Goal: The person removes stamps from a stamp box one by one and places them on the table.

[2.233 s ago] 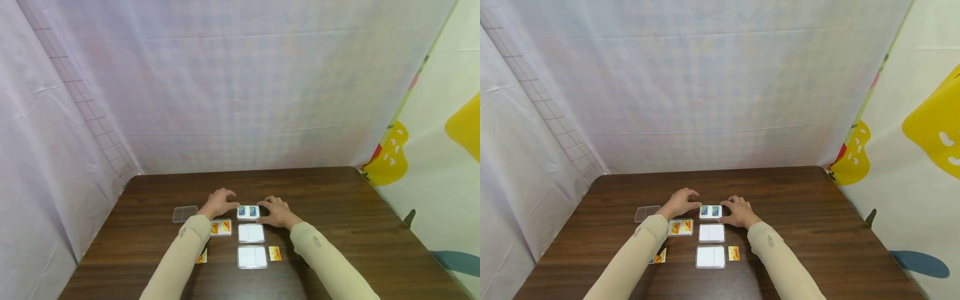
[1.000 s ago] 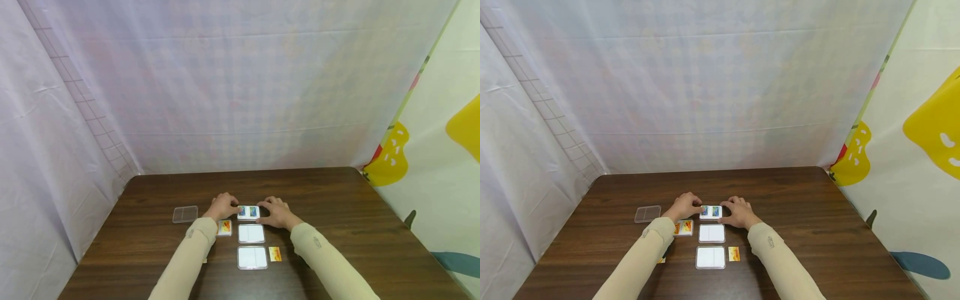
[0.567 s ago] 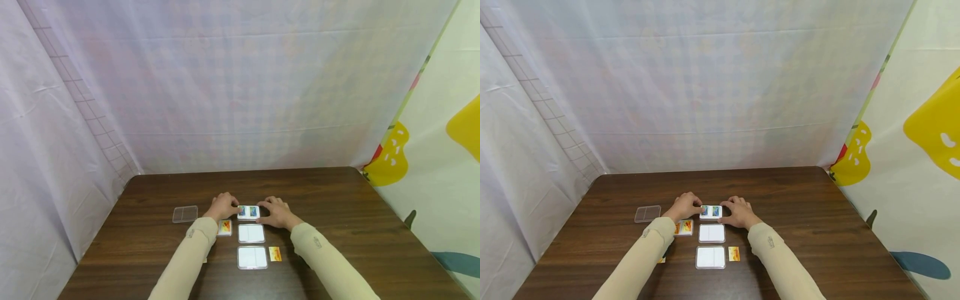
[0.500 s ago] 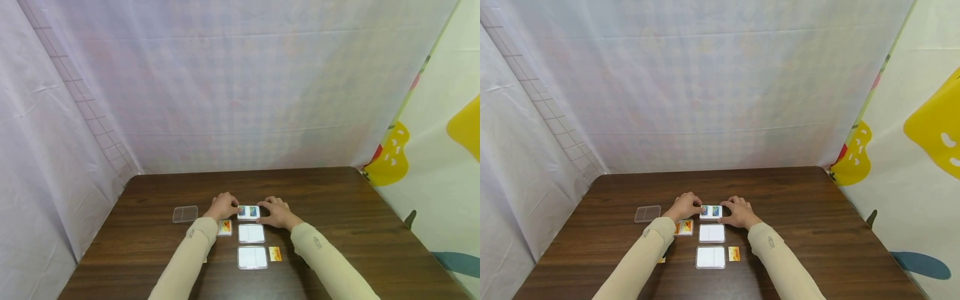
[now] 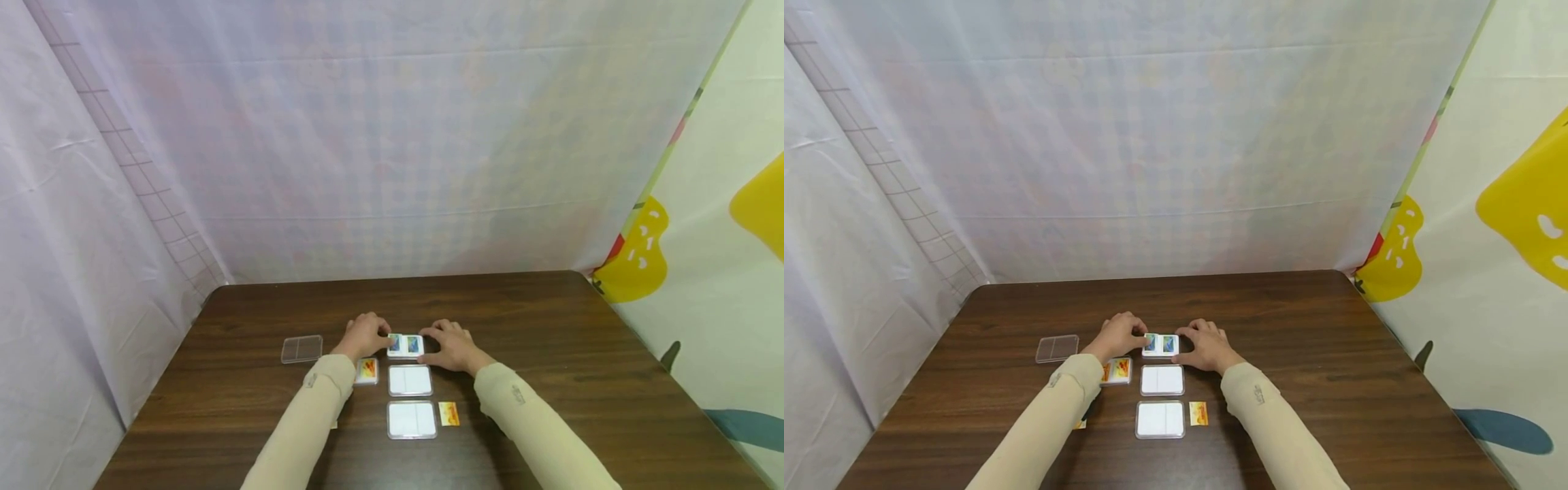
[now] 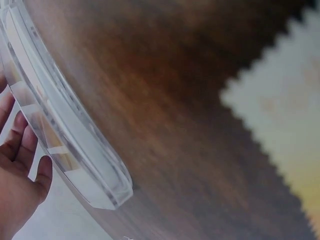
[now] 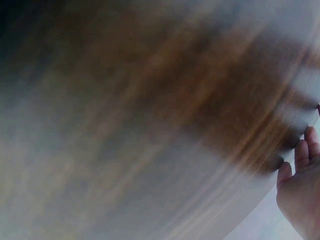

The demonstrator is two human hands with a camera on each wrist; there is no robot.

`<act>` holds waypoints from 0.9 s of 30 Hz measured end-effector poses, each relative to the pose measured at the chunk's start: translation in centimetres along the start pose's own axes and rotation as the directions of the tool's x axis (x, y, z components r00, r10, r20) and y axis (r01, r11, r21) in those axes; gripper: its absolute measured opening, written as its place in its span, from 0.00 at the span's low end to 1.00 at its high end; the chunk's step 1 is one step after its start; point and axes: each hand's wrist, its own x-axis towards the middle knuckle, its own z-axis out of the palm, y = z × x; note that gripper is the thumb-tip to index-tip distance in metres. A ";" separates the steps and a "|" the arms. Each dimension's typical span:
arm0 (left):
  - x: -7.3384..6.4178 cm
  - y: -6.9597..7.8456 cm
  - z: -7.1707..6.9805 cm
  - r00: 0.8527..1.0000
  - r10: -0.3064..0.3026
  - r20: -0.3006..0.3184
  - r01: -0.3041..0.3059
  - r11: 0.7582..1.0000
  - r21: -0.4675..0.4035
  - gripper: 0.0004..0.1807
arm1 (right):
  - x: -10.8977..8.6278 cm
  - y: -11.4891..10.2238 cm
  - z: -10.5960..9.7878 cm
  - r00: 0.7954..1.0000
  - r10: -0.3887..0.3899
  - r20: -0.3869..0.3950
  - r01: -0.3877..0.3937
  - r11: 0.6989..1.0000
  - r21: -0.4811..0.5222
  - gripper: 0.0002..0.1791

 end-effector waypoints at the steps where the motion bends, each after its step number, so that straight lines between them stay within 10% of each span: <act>1: 0.0 0.0 0.0 1.000 0.002 -0.003 -0.002 1.000 0.002 0.12 | 0.0 0.0 0.0 1.000 -0.001 -0.001 0.001 1.000 -0.001 0.38; 27: 0.0 0.1 -0.4 0.997 0.032 -0.074 -0.042 0.989 -0.141 0.05 | 0.0 0.1 0.0 1.000 0.001 0.000 -0.001 1.000 0.014 0.38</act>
